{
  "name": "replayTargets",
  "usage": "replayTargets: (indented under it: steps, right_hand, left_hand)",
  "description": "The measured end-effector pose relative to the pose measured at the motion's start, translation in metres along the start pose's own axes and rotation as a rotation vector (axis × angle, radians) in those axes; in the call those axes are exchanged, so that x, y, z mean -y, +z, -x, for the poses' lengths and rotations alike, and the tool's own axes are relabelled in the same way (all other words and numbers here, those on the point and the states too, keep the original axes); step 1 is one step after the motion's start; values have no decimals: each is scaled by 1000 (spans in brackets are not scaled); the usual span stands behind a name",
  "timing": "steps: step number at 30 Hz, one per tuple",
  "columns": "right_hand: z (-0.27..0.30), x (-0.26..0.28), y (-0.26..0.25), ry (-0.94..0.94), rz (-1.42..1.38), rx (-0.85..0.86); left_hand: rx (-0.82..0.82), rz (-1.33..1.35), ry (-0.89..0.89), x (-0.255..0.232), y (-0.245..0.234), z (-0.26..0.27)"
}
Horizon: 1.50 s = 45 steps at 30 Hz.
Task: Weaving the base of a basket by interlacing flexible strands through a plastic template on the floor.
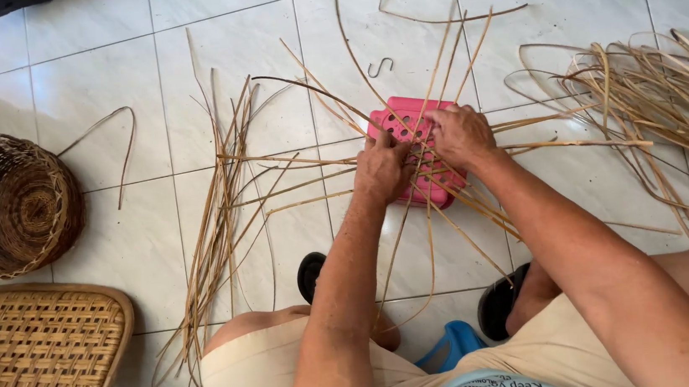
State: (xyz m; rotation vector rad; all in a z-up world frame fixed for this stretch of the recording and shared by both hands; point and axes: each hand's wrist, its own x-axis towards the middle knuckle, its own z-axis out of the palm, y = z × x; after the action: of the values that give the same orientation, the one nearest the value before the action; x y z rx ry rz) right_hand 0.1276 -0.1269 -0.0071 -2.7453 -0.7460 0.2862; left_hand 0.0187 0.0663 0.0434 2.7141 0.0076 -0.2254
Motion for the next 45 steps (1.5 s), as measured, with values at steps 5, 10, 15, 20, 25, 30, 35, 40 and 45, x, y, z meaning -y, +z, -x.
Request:
replayTargets:
  steps: [5, 10, 15, 20, 25, 30, 35, 40, 45]
  right_hand:
    - [-16, 37, -24, 28, -230, -51]
    - [-46, 76, -25, 29, -411, -58]
    - [-62, 95, -14, 137, -431, 115]
    - [-46, 86, -31, 160, -522, 6]
    - [-11, 55, -18, 394, -900, -288]
    - [29, 70, -21, 412, -1226, -532]
    - [35, 92, -51, 25, -767, -229]
    - [32, 42, -32, 12, -481, -245]
    - [58, 44, -34, 95, -234, 40]
  left_hand:
    - [46, -19, -27, -9, -13, 6]
    - [39, -55, -35, -5, 7, 0]
    - [9, -146, -29, 10, 51, -10]
    - [-9, -111, -22, 7, 44, -5]
    - [-27, -71, -13, -17, -6, 13]
    - [17, -91, -37, -20, -8, 10]
    - [9, -111, -38, -11, 10, 5]
    - [-13, -90, -5, 5, 30, -3]
    - [-28, -36, -13, 2, 17, -4]
